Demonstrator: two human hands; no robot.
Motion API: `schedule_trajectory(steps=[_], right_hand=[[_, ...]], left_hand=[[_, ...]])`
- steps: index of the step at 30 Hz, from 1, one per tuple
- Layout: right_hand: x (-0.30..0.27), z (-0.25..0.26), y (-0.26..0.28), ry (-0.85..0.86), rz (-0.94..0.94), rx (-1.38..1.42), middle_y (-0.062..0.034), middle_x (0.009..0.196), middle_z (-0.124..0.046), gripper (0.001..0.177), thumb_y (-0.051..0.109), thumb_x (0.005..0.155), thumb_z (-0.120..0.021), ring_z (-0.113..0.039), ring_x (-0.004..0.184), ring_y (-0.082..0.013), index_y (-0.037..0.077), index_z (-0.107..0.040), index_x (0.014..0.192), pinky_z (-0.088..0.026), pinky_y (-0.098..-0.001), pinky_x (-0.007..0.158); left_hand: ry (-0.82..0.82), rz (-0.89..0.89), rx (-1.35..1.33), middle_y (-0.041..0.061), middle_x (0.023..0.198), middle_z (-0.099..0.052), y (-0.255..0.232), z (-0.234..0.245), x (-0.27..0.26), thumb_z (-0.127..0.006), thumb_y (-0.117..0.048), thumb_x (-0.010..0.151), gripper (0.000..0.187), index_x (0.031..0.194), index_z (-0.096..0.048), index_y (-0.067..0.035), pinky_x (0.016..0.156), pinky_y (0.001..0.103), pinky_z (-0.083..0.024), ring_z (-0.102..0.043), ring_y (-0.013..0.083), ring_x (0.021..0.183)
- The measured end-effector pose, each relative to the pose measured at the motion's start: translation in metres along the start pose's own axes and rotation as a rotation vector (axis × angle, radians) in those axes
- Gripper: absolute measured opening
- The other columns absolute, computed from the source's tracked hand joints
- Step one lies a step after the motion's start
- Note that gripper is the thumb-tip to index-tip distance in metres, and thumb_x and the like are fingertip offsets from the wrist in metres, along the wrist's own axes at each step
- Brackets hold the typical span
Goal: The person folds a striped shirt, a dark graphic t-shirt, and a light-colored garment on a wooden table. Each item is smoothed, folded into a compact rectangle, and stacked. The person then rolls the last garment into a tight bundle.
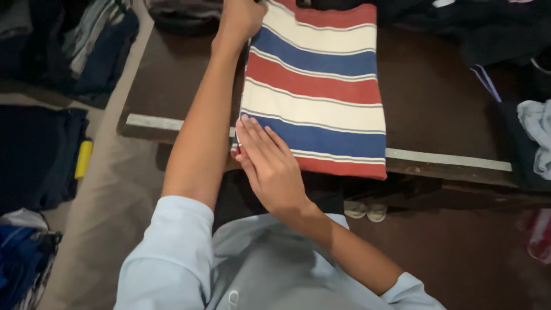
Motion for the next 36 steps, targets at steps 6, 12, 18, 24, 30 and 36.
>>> schedule_trajectory(steps=[6,12,18,24,30,36], right_hand=[[0.008,-0.012,0.009,0.027,0.049,-0.118,-0.0207,0.153,-0.053,0.050,0.017,0.105,-0.058,-0.047,0.147,-0.0325,-0.006,-0.049,0.148,-0.034,-0.0464,0.125],[0.007,-0.006,0.016,0.157,0.105,-0.077,-0.0252,0.154,-0.049,0.063,0.026,0.097,-0.062,-0.044,0.146,-0.0371,-0.010,-0.047,0.147,-0.031,-0.0476,0.121],[0.016,0.092,-0.079,0.028,-0.289,0.308,-0.0155,0.141,-0.065,0.050,0.025,0.098,-0.069,-0.063,0.132,-0.0333,0.006,-0.057,0.142,-0.048,-0.0428,0.112],[0.081,0.105,-0.201,0.011,-0.138,-0.297,-0.0318,0.158,-0.040,0.056,0.031,0.104,-0.064,-0.042,0.143,-0.0462,-0.003,-0.050,0.145,-0.037,-0.0502,0.116],[0.053,0.065,-0.262,0.179,-0.257,-0.379,-0.0327,0.158,-0.031,0.068,0.037,0.104,-0.060,-0.034,0.143,-0.0485,-0.004,-0.036,0.153,-0.028,-0.0583,0.111],[0.072,0.094,-0.339,-0.055,-0.550,-0.037,-0.0261,0.113,-0.070,0.051,0.035,0.102,-0.063,-0.069,0.105,-0.0403,-0.005,-0.060,0.133,-0.053,-0.0476,0.092]], left_hand=[[0.056,-0.077,-0.051,0.022,0.099,-0.074,-0.035,0.019,-0.015,-0.059,-0.003,0.089,0.026,0.102,-0.080,-0.011,0.080,0.047,-0.054,-0.070,0.0429,0.095],[0.093,-0.012,0.048,0.023,0.108,-0.072,-0.039,0.019,-0.023,-0.061,-0.011,0.101,0.022,0.104,-0.082,-0.015,0.090,0.049,-0.053,-0.065,0.0447,0.106],[-0.006,-0.299,0.441,0.026,0.152,-0.047,-0.121,0.037,-0.067,-0.064,-0.008,0.089,0.050,0.139,-0.061,-0.010,0.097,0.057,-0.050,-0.054,0.0447,0.125],[0.443,-0.309,0.443,0.029,0.162,-0.030,-0.173,0.033,-0.172,-0.047,-0.055,0.103,0.071,0.155,-0.042,-0.007,0.120,0.058,-0.017,-0.027,0.0469,0.150],[0.536,-0.235,0.480,0.029,0.162,-0.027,-0.165,0.043,-0.172,-0.041,-0.062,0.101,0.077,0.158,-0.037,-0.011,0.122,0.056,-0.015,-0.021,0.0457,0.152],[0.636,-0.171,0.507,0.021,0.127,-0.067,-0.163,0.017,-0.119,-0.055,-0.038,0.101,0.044,0.127,-0.066,-0.004,0.102,0.051,-0.049,-0.065,0.0380,0.117]])
Point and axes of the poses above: each hand's wrist, its own x-axis towards the middle knuckle, its own z-axis out of the back of the hand, y = z × x, the point moved 9 cm from there along x, towards the middle knuckle
